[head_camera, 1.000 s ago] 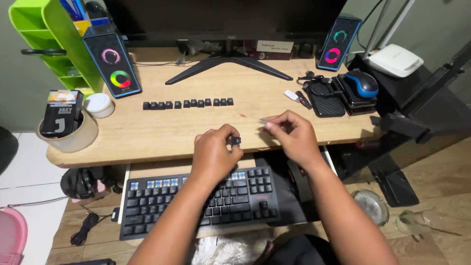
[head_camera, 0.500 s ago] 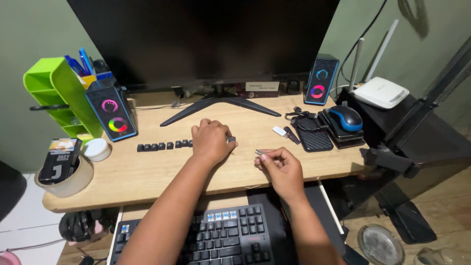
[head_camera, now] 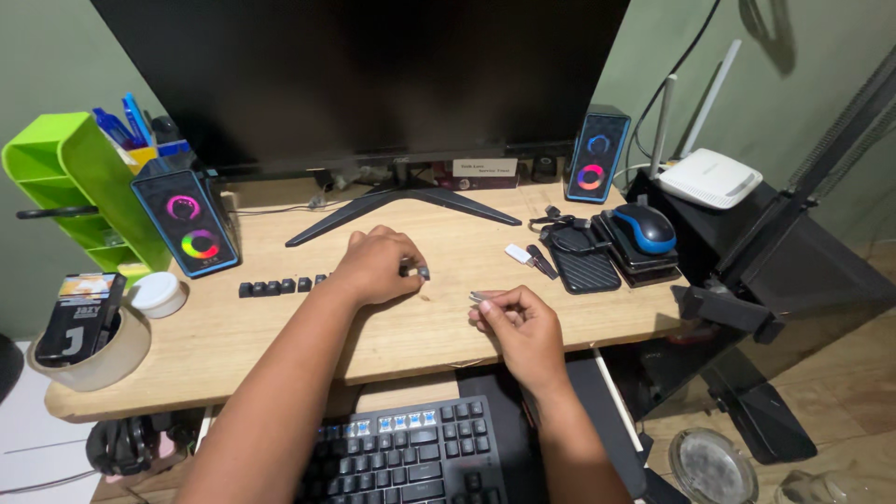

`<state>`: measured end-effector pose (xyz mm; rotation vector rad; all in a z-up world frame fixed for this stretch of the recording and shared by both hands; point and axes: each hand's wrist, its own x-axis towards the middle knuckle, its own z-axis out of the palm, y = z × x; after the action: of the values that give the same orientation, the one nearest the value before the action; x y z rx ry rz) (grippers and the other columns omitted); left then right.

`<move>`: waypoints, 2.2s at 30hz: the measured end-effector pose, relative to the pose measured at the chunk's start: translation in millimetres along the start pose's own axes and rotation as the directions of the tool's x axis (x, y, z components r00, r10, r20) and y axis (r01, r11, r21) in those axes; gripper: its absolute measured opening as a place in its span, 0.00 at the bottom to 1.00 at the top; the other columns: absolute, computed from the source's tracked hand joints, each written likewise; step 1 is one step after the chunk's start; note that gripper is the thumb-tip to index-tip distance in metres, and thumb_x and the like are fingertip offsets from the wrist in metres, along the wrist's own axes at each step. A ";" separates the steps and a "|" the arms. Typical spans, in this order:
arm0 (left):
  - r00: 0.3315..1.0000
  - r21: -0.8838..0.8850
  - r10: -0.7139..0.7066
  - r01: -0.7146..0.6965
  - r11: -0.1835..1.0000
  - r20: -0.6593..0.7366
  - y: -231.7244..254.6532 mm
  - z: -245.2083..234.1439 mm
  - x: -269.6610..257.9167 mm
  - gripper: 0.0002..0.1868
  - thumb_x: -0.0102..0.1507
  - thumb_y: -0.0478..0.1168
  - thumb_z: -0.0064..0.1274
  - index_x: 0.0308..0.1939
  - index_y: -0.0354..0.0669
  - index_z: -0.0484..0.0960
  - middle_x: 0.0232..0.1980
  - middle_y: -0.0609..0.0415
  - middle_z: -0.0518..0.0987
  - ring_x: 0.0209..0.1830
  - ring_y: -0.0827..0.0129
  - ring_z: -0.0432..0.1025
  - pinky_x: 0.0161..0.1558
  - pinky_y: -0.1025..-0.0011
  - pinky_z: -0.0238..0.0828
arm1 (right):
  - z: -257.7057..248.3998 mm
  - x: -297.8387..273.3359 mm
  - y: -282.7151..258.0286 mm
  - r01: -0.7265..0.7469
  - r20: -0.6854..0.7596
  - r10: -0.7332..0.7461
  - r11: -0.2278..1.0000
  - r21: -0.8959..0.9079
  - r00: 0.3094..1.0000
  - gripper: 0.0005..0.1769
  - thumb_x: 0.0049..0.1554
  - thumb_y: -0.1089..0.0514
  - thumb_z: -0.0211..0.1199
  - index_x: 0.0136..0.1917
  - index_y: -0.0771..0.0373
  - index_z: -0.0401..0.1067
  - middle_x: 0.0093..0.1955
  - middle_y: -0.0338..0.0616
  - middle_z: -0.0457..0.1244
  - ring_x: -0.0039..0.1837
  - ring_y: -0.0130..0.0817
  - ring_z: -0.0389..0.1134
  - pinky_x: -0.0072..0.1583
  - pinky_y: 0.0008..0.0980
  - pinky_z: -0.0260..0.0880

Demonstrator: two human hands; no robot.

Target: The person sits on the floor and uses a keycap puller to remove keycaps from a mechanical keyboard. They place the removed keycaps in a row on the desk and continue removing more keycaps.

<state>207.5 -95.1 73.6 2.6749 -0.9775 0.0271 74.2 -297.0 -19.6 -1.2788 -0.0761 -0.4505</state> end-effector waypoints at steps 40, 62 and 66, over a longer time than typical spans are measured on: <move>0.959 -0.052 0.006 0.009 0.999 0.283 61.7 69.0 -205.8 0.71 0.40 0.60 0.75 0.76 0.37 0.50 0.78 0.47 0.57 0.79 0.52 0.50 0.76 0.39 0.33 | 13.5 -72.3 -27.3 0.625 0.679 0.062 0.336 -0.705 0.732 0.08 0.51 0.57 0.72 0.40 0.63 0.79 0.49 0.43 0.72 0.52 0.45 0.72 0.53 0.41 0.73; 0.883 0.104 -0.076 0.031 0.994 0.464 82.4 58.8 -192.0 0.71 0.43 0.60 0.76 0.81 0.55 0.47 0.78 0.45 0.54 0.79 0.45 0.47 0.74 0.33 0.32 | 9.7 -55.8 -24.3 0.829 0.838 0.145 0.135 -0.544 0.526 0.08 0.50 0.55 0.70 0.40 0.61 0.80 0.46 0.44 0.71 0.49 0.45 0.72 0.52 0.43 0.72; 0.883 0.089 -0.077 0.040 0.995 0.462 80.7 61.0 -191.4 0.71 0.42 0.60 0.77 0.81 0.59 0.47 0.79 0.46 0.53 0.80 0.46 0.46 0.75 0.36 0.32 | 12.9 -54.3 -28.3 0.861 0.860 0.184 0.102 -0.498 0.475 0.09 0.48 0.57 0.66 0.41 0.60 0.81 0.45 0.43 0.72 0.50 0.44 0.72 0.53 0.45 0.70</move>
<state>4.1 -50.5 14.3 2.8420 -1.0391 -0.6336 16.9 -275.6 -6.5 -2.7970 -1.2080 -0.3411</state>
